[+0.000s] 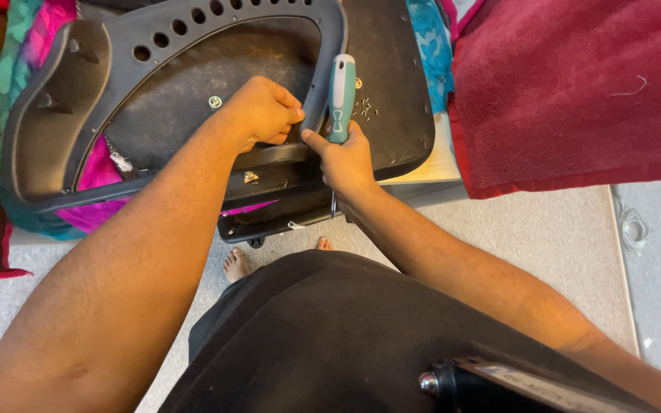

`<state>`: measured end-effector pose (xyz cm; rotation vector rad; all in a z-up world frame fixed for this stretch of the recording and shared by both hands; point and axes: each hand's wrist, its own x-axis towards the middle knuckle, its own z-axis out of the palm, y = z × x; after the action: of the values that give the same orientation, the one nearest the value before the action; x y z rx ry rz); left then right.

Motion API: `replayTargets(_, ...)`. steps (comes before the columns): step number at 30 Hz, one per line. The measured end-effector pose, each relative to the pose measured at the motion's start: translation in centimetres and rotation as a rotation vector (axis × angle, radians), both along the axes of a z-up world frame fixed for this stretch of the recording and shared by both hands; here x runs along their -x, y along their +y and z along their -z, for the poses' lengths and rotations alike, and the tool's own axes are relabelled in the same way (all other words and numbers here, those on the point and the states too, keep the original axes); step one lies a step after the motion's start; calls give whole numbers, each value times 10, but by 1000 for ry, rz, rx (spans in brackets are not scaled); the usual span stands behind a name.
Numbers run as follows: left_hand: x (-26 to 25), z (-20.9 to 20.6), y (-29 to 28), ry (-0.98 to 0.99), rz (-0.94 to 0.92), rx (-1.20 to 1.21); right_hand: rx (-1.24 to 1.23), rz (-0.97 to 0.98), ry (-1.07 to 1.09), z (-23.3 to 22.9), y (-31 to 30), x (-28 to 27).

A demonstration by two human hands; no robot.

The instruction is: The person uses a screwdriver to fasten screws into a black plastic chair base frame. They align the frame, insert screws into holes, and tighten them one by one while holding the frame steady with the other hand.

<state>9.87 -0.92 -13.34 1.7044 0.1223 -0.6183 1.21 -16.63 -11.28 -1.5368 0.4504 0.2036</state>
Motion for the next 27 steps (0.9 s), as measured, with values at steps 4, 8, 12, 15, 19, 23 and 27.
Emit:
replayTargets(4, 14, -8, 12, -36, 167, -98, -77, 37, 25, 6, 1, 1)
replayTargets(8, 25, -17, 25, 107, 405, -242, -167, 27, 14, 9, -2, 7)
replayTargets(12, 29, -22, 25, 159, 383, -253, -163, 34, 16, 8, -1, 10)
replayTargets(15, 27, -21, 22, 140, 409, -298, -151, 21, 23, 6, -1, 10)
replayTargets(19, 24, -13, 22, 174, 385, -233, -132, 22, 38, 4, -1, 9)
replayTargets(23, 23, -4, 24, 150, 362, -204, -124, 30, 32, 4, 0, 10)
replayTargets(27, 19, 4, 23, 76, 382, -273, -68, 24, 33, 6, -1, 10)
